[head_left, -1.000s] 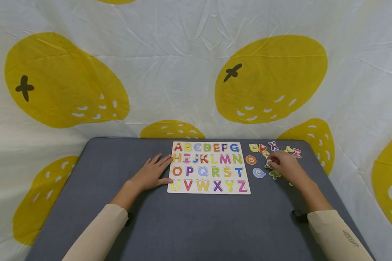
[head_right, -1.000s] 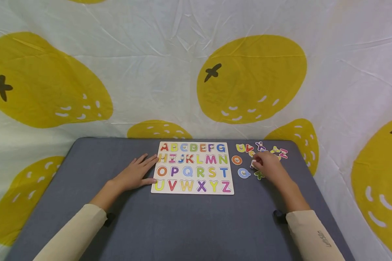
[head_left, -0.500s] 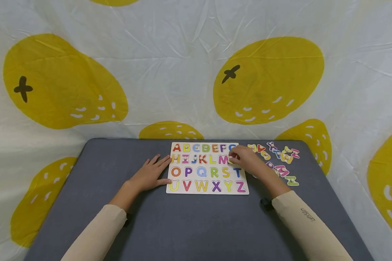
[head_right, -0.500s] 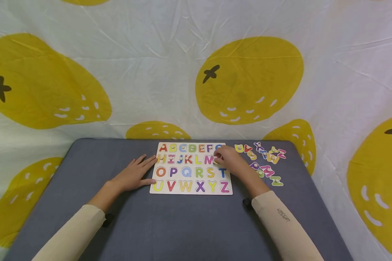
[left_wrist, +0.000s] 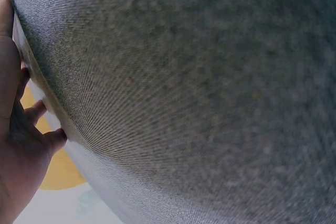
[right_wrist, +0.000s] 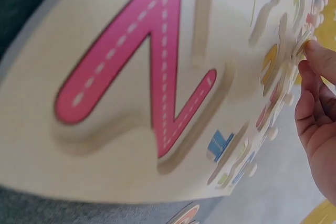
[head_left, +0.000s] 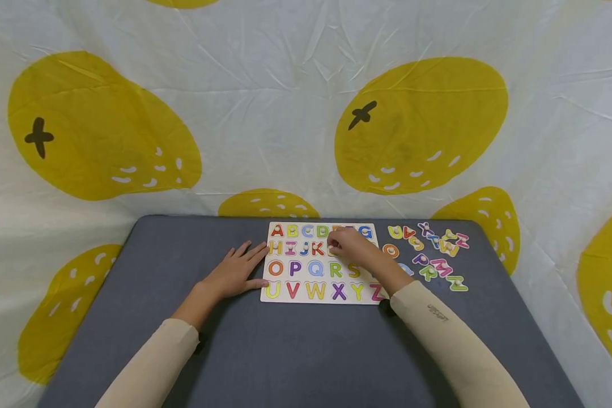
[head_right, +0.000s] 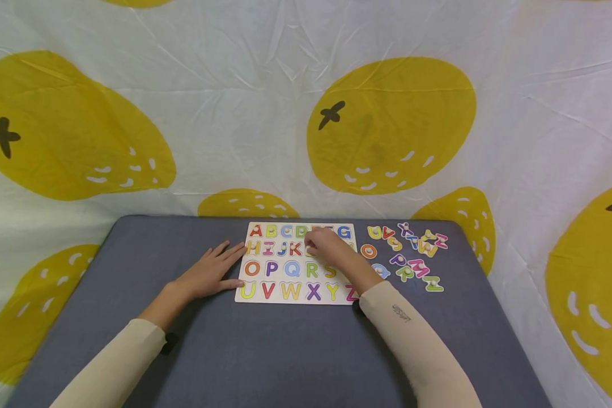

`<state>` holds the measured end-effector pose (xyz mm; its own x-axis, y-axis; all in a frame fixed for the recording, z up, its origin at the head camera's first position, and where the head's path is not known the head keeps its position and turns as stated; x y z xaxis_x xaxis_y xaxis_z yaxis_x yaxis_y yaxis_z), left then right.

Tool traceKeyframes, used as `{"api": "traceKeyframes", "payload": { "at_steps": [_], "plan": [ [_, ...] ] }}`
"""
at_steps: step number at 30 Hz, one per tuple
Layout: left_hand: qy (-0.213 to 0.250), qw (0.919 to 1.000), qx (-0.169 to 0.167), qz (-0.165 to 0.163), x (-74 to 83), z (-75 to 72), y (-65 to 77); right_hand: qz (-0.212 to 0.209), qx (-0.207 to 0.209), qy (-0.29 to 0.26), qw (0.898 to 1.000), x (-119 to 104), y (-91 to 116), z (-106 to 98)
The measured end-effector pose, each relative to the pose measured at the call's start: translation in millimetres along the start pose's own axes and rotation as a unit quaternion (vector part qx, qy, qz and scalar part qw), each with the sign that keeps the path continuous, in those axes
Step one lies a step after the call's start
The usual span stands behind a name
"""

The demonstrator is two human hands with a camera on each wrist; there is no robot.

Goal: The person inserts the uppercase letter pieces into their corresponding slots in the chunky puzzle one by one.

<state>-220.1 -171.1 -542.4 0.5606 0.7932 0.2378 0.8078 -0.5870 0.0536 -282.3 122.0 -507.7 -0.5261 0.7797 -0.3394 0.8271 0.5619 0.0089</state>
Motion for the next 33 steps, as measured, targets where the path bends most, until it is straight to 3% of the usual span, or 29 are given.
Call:
{"api": "traceKeyframes", "payload": {
  "at_steps": [8, 15, 23, 33],
  "plan": [
    [0.002, 1.0000, -0.004, -0.005, -0.3, 1.8, 0.3, 0.034, -0.012, 0.017, 0.999, 0, -5, 12],
    [0.005, 1.0000, 0.000, -0.005, 0.3, 1.4, 0.0, 0.048, 0.003, 0.000, 0.999, -3, 6, 7],
    [0.001, 1.0000, 0.002, -0.006, 0.6, 1.0, -0.6, 0.029, 0.057, 0.000, 0.998, 1, 37, -19],
    [0.006, 0.9999, -0.008, -0.013, 0.3, 1.9, -1.0, 0.071, 0.096, -0.020, 0.993, 53, 93, -39]
  ]
}}
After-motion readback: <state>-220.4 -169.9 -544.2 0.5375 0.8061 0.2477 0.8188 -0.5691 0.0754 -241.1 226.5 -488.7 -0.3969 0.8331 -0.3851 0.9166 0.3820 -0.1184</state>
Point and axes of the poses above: each hand's wrist, its own y-axis away from the middle knuckle, its own z-axis out of the palm, x = y × z, the point moved 5 cm from there along -y, towards the middle knuckle, and after that the axes turned 2 degrees about z, right-handed, at the moved point
